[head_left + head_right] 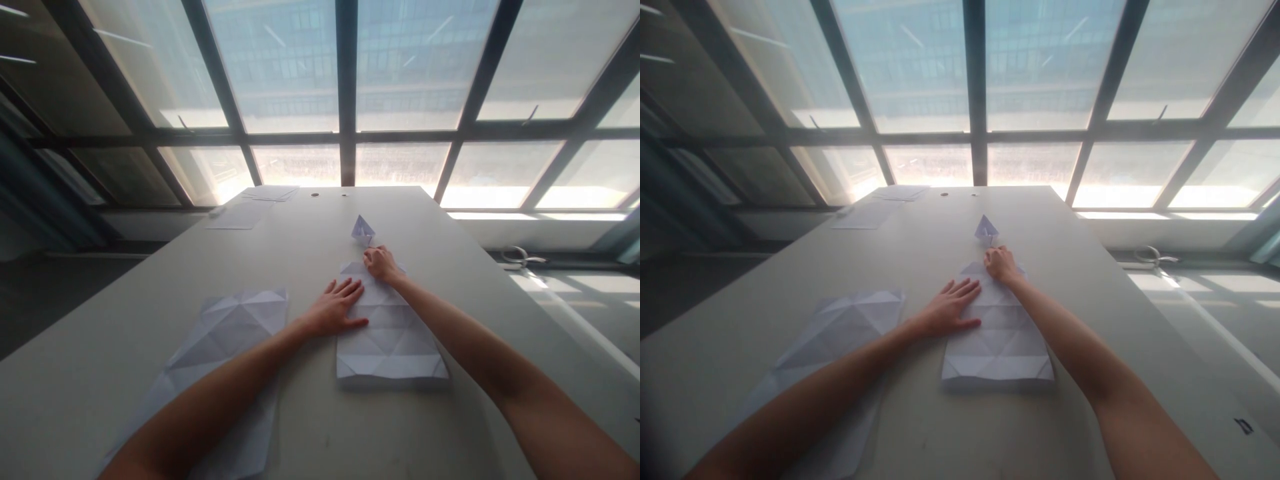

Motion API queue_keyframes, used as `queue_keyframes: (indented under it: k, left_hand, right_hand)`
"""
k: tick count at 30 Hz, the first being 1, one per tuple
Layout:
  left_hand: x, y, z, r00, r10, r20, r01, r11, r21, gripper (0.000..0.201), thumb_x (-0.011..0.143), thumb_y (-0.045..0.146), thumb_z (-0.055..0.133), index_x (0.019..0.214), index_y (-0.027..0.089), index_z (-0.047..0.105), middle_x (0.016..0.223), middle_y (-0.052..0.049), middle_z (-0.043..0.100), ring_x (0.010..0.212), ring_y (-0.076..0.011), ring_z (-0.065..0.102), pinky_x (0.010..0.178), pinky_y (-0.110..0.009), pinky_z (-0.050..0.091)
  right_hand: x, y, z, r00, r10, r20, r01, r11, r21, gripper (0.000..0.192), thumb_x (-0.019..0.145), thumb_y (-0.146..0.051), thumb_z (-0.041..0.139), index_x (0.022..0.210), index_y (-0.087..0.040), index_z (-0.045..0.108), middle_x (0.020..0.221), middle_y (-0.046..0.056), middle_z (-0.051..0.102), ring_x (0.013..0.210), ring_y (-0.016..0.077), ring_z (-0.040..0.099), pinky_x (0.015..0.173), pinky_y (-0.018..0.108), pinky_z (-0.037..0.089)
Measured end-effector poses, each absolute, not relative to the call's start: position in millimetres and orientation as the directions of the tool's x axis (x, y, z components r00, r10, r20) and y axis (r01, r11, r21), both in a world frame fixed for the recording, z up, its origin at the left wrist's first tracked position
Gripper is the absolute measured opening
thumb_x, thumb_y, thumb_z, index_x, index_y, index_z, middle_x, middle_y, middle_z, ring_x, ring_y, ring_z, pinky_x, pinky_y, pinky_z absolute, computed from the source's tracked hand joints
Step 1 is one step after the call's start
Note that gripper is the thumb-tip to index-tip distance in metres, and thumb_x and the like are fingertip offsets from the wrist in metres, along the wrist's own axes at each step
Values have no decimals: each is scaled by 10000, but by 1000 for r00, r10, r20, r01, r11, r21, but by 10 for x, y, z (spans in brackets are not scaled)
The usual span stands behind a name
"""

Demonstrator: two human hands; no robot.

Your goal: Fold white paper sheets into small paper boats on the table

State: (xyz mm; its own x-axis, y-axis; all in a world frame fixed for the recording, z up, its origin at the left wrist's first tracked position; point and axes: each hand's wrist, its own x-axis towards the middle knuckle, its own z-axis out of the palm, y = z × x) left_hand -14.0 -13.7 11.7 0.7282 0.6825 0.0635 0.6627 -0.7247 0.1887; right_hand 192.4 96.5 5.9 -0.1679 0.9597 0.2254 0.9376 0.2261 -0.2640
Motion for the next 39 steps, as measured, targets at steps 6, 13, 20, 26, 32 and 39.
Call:
queue_keyframes:
  k: [6, 13, 20, 26, 32, 39]
  left_hand:
    - [-142, -129, 104, 728, 681, 77, 663, -728, 177, 876, 858, 774, 360, 1546, 252, 215, 1596, -54, 223, 1480, -276, 162, 1195, -465, 77]
    - [-143, -126, 104, 726, 683, 76, 665, -726, 174, 872, 860, 764, 373, 1549, 257, 205, 1597, -47, 220, 1479, -275, 167, 1196, -468, 77]
    - [-127, -137, 107, 730, 680, 69, 664, -729, 166, 874, 863, 769, 360, 1553, 266, 175, 1602, -48, 193, 1482, -278, 152, 1189, -498, 84]
    - [-138, -135, 137, 724, 688, 48, 674, -721, 161, 876, 861, 770, 360, 1552, 259, 189, 1602, -49, 197, 1483, -275, 146, 1192, -472, 88]
    - [-156, -121, 123, 728, 685, 16, 672, -720, 173, 884, 857, 776, 356, 1555, 264, 174, 1611, -36, 154, 1490, -280, 102, 1194, -478, 56]
    - [-171, -111, 121, 725, 688, 32, 671, -717, 189, 872, 852, 763, 398, 1547, 270, 212, 1605, -36, 181, 1487, -302, 97, 1193, -485, 67]
  right_hand:
    - [1926, 936, 79, -184, 955, 231, 934, 244, -263, 295, 956, -302, 440, 1068, -172, 680, 1027, 135, 700, 1150, 275, 521, 946, 360, 393]
    - [1945, 688, 127, -176, 932, 317, 921, 270, -280, 329, 962, -254, 419, 1209, -187, 625, 1379, 123, 548, 1280, 260, 450, 1048, 396, 351]
    - [2028, -141, -68, -399, 843, 361, 808, 509, -296, 489, 972, -329, 390, 1422, -154, 464, 1520, 123, 396, 1414, 226, 317, 1152, 406, 255]
    - [2354, -282, -110, -410, 896, 168, 862, 441, -248, 634, 983, -498, 325, 1508, -142, 332, 1577, 133, 263, 1462, 238, 216, 1184, 456, 162]
    - [2631, -184, -139, -273, 949, 158, 927, 304, -219, 629, 982, -510, 309, 1491, -146, 363, 1570, 140, 278, 1463, 252, 213, 1177, 499, 144]
    - [2611, -222, -119, -164, 943, 291, 939, 239, -247, 553, 956, -371, 410, 1452, -125, 415, 1544, 183, 327, 1459, 296, 215, 1168, 552, 129]
